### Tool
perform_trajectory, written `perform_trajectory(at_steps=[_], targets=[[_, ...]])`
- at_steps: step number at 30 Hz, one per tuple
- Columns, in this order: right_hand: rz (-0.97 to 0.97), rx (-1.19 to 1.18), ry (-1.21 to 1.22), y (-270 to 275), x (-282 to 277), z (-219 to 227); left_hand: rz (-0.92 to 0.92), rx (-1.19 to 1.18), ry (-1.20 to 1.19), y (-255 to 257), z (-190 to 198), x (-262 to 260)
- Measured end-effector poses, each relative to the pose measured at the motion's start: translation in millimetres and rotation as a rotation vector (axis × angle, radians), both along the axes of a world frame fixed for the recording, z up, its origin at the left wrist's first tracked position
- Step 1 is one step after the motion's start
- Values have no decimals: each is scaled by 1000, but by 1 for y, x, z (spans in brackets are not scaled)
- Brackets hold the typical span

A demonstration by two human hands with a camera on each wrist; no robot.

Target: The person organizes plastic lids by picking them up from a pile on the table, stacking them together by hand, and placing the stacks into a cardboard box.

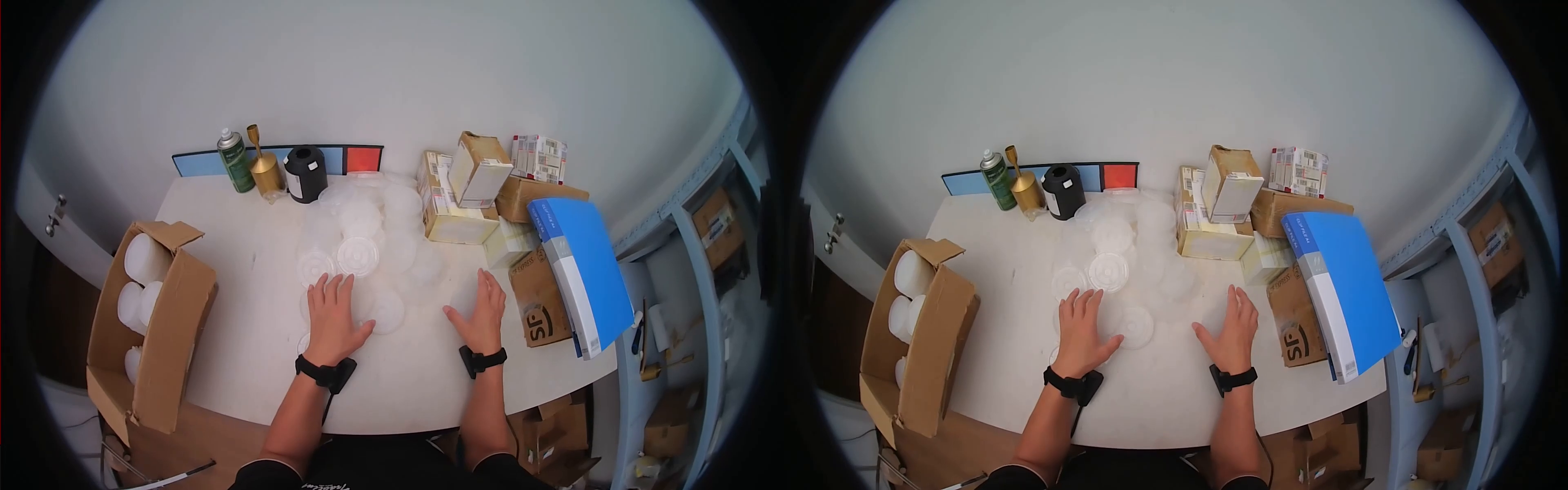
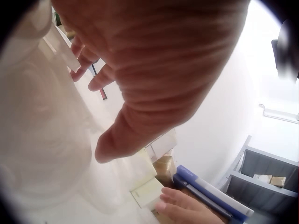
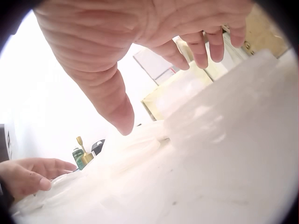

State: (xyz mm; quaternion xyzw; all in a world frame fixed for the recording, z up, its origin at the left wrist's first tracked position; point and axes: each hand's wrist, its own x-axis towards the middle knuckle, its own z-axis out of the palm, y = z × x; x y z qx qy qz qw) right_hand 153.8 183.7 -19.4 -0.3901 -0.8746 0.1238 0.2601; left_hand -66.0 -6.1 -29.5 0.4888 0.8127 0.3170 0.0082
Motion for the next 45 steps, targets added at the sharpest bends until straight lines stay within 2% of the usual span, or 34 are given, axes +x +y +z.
perform_trajectory(at_steps=[3,7,8,11,14,17,20,23,24,27,30,33,36,39,42,45], targets=[[210,-87,225,-13,-20,9,10,-21,-12,0,-3,-3],[456,-413,319,-38,-46,28,45,15,-32,-1,-1,-4],[515,-420,355,-42,-53,29,50,31,-40,-1,1,-4],[555,-573,377,-52,-60,27,41,55,-62,0,3,-3],[558,-535,346,-56,-57,19,62,88,-81,1,13,0],[552,-498,364,-55,-54,18,-3,342,-351,1,26,-1],[568,-468,387,-57,-51,20,-240,624,-1082,0,17,0],[619,-382,370,-62,-54,23,-330,640,-1595,3,14,10],[638,-340,361,-65,-56,24,-401,618,-1675,5,9,10],[678,-327,368,-74,-62,23,-418,607,-1822,6,6,19],[692,-117,339,-73,-65,25,-397,573,-1795,7,2,24],[654,-77,400,-64,-62,14,-396,505,-1753,9,-1,24],[607,-189,491,-59,-55,14,-411,466,-1592,12,5,27],[541,-331,517,-56,-50,19,-431,478,-1616,11,-2,28],[478,-548,434,-47,-37,14,-455,513,-1329,11,5,30],[462,-763,656,-46,-36,-6,-403,468,-1374,11,-4,32]])
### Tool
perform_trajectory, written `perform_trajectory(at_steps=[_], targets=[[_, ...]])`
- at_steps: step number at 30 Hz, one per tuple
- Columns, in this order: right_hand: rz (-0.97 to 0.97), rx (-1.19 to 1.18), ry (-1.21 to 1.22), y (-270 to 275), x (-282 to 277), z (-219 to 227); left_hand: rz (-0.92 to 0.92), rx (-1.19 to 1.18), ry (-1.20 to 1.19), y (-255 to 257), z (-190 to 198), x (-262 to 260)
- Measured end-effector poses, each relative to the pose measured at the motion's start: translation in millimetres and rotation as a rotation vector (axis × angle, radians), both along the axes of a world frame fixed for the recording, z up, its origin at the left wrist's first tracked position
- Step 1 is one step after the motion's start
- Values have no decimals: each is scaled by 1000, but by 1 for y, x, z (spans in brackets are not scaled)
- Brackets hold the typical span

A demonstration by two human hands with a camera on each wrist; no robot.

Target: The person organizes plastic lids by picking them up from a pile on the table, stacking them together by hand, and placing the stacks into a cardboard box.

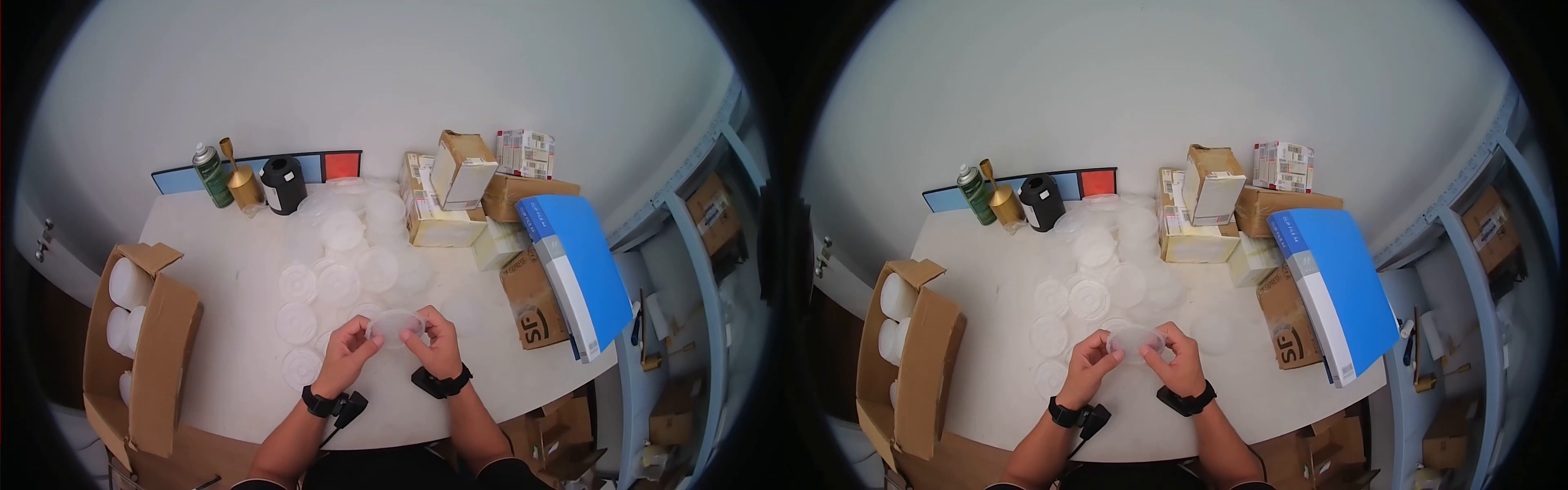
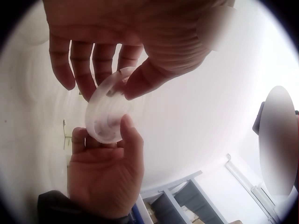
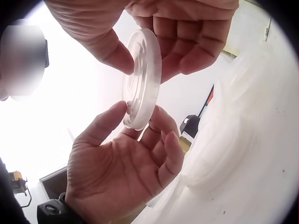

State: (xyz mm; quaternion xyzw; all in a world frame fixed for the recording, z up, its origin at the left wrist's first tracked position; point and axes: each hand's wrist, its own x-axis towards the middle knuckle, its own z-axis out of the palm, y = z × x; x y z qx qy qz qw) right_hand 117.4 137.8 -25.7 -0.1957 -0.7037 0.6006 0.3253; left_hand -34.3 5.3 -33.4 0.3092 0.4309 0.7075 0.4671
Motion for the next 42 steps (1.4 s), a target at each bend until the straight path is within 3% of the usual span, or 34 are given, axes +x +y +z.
perform_trajectory(at_steps=[3,6,9,15,20,24,27,30,34,36,42], targets=[[-90,-233,100,-5,-8,2,-12,-60,60,1,-3,3],[-254,-204,87,-8,-12,3,2,-66,123,2,-10,5],[-309,-9,-22,-5,-12,-5,93,-101,162,2,0,8],[-116,312,-133,-12,-10,12,160,-115,463,1,-1,11],[-3,310,-174,-20,-17,12,222,-123,633,4,6,17],[12,294,-183,-19,-16,9,183,-154,697,3,8,19],[-12,303,-148,-12,-11,10,144,-41,763,3,12,19],[-155,414,-153,4,-1,20,262,58,887,4,23,8],[-467,646,-338,45,40,31,528,-110,1027,2,18,-7],[-510,636,-400,62,64,25,592,-218,1167,3,18,-12],[-379,598,-508,75,88,14,415,-400,1279,0,15,-10]])
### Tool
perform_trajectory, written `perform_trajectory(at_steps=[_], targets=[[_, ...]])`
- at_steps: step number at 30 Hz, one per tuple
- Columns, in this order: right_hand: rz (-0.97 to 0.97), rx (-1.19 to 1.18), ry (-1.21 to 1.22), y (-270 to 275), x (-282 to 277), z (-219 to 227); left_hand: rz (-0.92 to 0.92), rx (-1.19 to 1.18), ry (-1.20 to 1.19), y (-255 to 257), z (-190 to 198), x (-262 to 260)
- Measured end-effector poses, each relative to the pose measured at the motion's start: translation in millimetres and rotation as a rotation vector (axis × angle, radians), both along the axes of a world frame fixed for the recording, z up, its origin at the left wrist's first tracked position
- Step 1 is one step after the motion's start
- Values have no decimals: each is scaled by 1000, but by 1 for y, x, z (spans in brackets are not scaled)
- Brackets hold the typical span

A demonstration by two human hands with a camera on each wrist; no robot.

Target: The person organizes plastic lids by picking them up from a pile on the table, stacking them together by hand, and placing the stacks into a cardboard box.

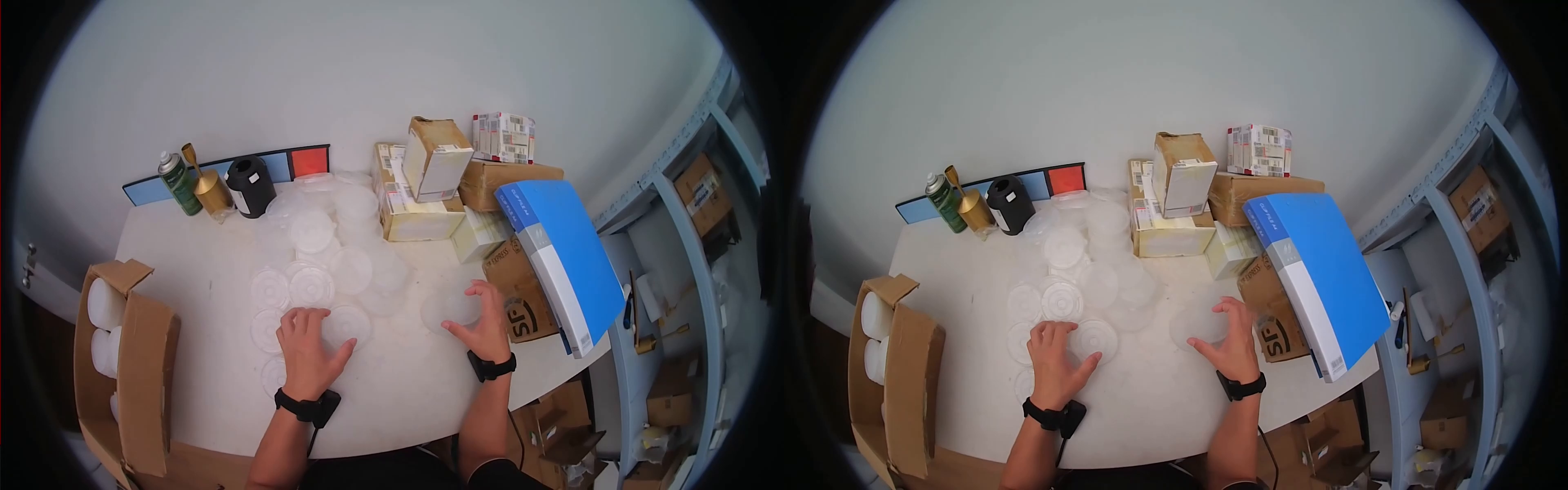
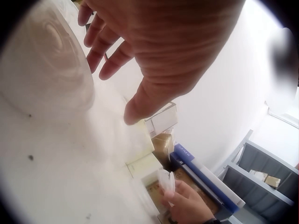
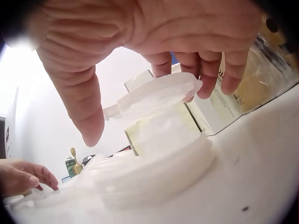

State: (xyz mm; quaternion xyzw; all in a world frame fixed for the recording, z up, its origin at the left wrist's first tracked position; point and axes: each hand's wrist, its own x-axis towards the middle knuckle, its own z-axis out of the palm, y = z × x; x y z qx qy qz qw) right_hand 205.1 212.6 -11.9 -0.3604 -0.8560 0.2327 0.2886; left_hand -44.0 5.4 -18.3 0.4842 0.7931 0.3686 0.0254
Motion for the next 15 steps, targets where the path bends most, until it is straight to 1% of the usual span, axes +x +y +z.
perform_trajectory(at_steps=[4,10,13,15], targets=[[58,-78,-63,-1,-4,-2,-16,-68,-1,3,-2,-1],[136,-25,-119,-4,-8,1,-27,-91,41,4,-4,0],[150,-47,-158,-8,-8,3,-68,-108,58,5,-2,6],[154,-42,-163,-9,-8,2,-78,-124,64,5,-8,7]])
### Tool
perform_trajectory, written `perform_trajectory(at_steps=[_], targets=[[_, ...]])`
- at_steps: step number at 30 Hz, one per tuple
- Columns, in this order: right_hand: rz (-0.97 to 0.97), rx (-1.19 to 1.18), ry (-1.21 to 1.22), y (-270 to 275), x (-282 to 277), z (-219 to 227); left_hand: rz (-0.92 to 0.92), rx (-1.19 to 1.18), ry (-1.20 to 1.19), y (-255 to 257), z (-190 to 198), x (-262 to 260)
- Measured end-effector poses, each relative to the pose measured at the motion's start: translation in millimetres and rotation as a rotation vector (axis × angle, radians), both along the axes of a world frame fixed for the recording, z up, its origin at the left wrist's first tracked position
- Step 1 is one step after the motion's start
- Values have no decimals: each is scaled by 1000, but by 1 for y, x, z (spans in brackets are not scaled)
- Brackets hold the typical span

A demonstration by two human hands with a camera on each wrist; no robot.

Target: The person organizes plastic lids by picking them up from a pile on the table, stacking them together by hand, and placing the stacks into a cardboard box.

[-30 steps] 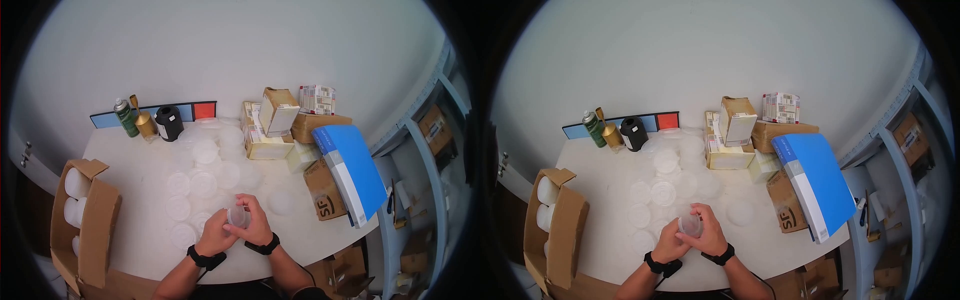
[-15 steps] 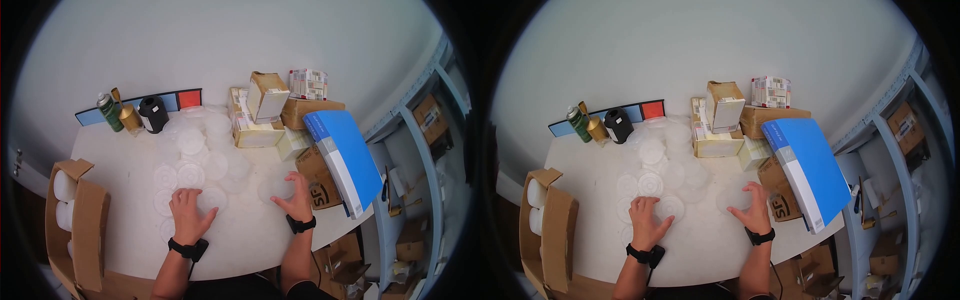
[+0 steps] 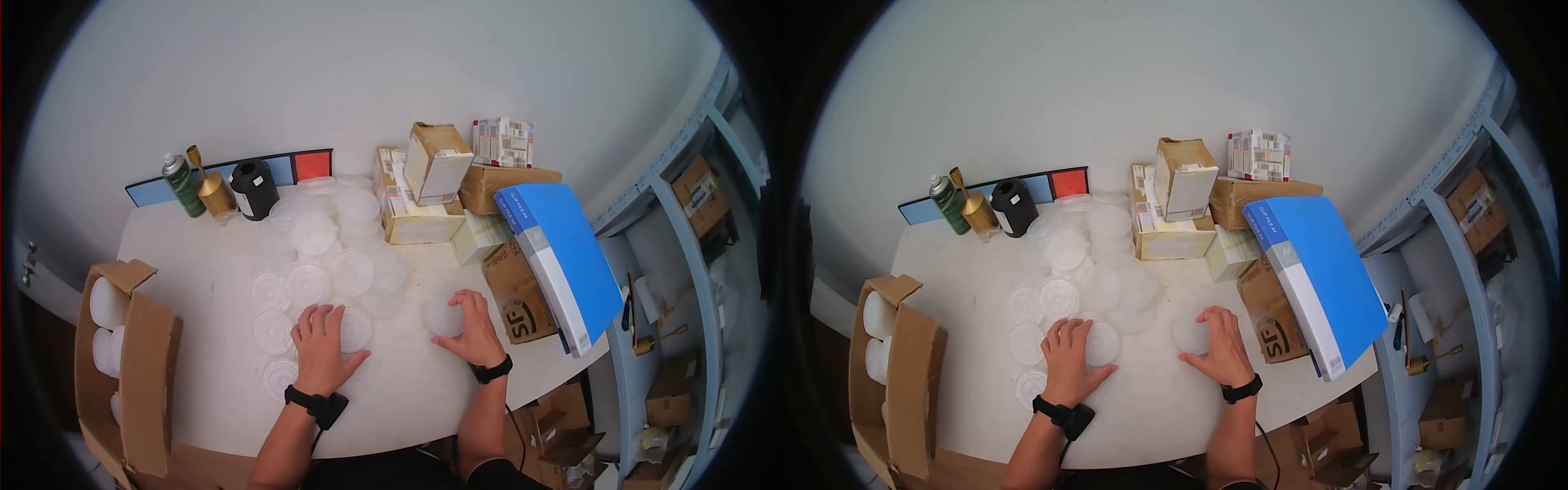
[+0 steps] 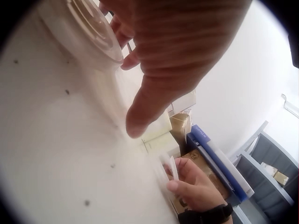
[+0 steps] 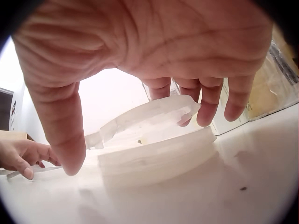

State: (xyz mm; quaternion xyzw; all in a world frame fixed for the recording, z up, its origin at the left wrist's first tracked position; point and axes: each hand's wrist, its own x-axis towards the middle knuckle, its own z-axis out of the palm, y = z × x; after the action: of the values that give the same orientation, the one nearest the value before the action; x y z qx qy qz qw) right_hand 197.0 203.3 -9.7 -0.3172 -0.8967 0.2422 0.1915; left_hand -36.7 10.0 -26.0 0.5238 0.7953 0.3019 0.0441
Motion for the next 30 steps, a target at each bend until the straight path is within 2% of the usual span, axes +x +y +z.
perform_trajectory(at_steps=[5,10,13,16,22,25,28,30], targets=[[-27,37,-34,2,-1,-6,-1,24,37,1,-16,-2],[-97,32,-21,-3,2,-8,21,10,20,-1,-8,1],[-137,38,-22,0,0,-10,71,79,-56,1,-6,-1],[-149,40,-42,-3,-2,-6,41,204,-92,0,0,-1],[-151,31,-105,-4,-6,-5,-69,371,-515,-4,1,-4],[-164,32,-105,-6,-8,-1,-200,507,-1016,-1,-19,-6],[-213,209,50,-9,-13,0,-299,495,-1532,-2,-24,-10],[-158,213,232,-15,-23,3,-341,466,-1621,-4,-14,-12]])
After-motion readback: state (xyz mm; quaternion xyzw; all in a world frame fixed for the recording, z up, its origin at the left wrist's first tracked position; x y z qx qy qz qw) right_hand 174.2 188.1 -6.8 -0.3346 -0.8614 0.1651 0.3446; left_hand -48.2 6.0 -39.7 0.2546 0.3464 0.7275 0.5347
